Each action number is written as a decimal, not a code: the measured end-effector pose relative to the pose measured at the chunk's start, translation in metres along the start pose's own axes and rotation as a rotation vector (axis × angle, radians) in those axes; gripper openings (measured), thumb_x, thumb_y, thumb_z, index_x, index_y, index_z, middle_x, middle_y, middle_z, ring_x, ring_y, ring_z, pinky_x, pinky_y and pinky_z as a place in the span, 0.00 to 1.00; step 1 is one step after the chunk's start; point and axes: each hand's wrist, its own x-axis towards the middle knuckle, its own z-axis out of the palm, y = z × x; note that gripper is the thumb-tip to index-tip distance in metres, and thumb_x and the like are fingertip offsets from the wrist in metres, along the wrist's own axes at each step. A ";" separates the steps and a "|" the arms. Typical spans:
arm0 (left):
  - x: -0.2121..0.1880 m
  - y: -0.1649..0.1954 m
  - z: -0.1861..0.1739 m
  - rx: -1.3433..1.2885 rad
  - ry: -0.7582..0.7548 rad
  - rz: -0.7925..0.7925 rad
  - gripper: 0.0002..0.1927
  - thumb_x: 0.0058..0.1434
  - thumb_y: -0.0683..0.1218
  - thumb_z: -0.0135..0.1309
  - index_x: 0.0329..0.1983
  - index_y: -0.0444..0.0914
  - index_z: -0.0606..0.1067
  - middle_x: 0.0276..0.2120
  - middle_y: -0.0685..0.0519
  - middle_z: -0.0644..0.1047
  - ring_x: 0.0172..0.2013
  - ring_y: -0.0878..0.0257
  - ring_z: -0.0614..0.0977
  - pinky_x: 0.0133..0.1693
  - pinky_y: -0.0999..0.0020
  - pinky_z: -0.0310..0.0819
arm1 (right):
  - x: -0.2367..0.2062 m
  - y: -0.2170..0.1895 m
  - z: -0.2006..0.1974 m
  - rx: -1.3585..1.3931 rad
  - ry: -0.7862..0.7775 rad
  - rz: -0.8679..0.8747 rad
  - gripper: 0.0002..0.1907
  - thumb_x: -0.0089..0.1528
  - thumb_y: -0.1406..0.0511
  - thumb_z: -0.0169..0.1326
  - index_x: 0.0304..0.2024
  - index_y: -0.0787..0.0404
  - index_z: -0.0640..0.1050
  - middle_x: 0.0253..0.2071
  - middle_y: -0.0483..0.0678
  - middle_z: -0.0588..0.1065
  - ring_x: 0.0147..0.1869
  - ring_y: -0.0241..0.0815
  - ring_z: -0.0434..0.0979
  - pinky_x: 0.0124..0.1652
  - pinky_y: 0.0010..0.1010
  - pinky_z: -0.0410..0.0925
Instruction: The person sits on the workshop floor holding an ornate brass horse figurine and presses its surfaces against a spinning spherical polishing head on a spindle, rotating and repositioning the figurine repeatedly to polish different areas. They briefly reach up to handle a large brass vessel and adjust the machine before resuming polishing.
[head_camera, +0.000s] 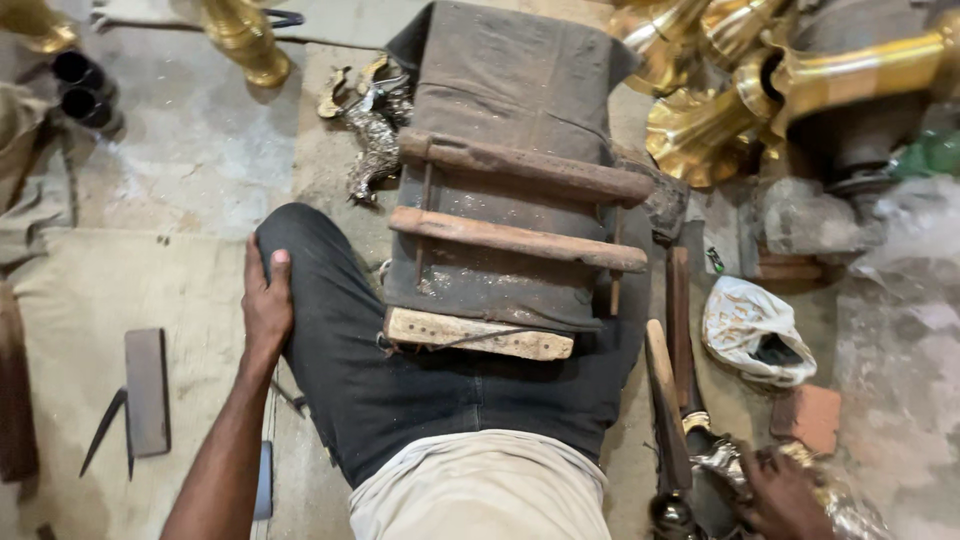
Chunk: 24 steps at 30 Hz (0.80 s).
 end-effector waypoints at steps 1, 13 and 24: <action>-0.001 0.001 0.000 0.005 0.000 0.006 0.39 0.73 0.63 0.41 0.77 0.34 0.54 0.75 0.40 0.58 0.75 0.49 0.58 0.71 0.61 0.49 | -0.004 0.007 0.000 -0.012 0.068 -0.031 0.63 0.50 0.44 0.65 0.76 0.55 0.46 0.61 0.56 0.66 0.69 0.60 0.64 0.67 0.52 0.63; 0.003 -0.001 -0.001 -0.023 0.011 0.033 0.39 0.73 0.64 0.41 0.77 0.35 0.55 0.75 0.40 0.59 0.74 0.47 0.59 0.71 0.59 0.50 | -0.019 0.071 -0.020 -0.200 -0.233 -0.005 0.50 0.61 0.51 0.55 0.76 0.55 0.44 0.60 0.51 0.74 0.69 0.52 0.71 0.67 0.40 0.68; 0.022 0.046 -0.041 0.002 -0.102 0.476 0.41 0.65 0.50 0.64 0.77 0.39 0.60 0.70 0.42 0.71 0.70 0.50 0.73 0.69 0.54 0.67 | 0.008 0.014 -0.226 -1.222 0.394 -0.455 0.51 0.64 0.62 0.57 0.75 0.57 0.36 0.73 0.70 0.54 0.79 0.71 0.51 0.69 0.67 0.43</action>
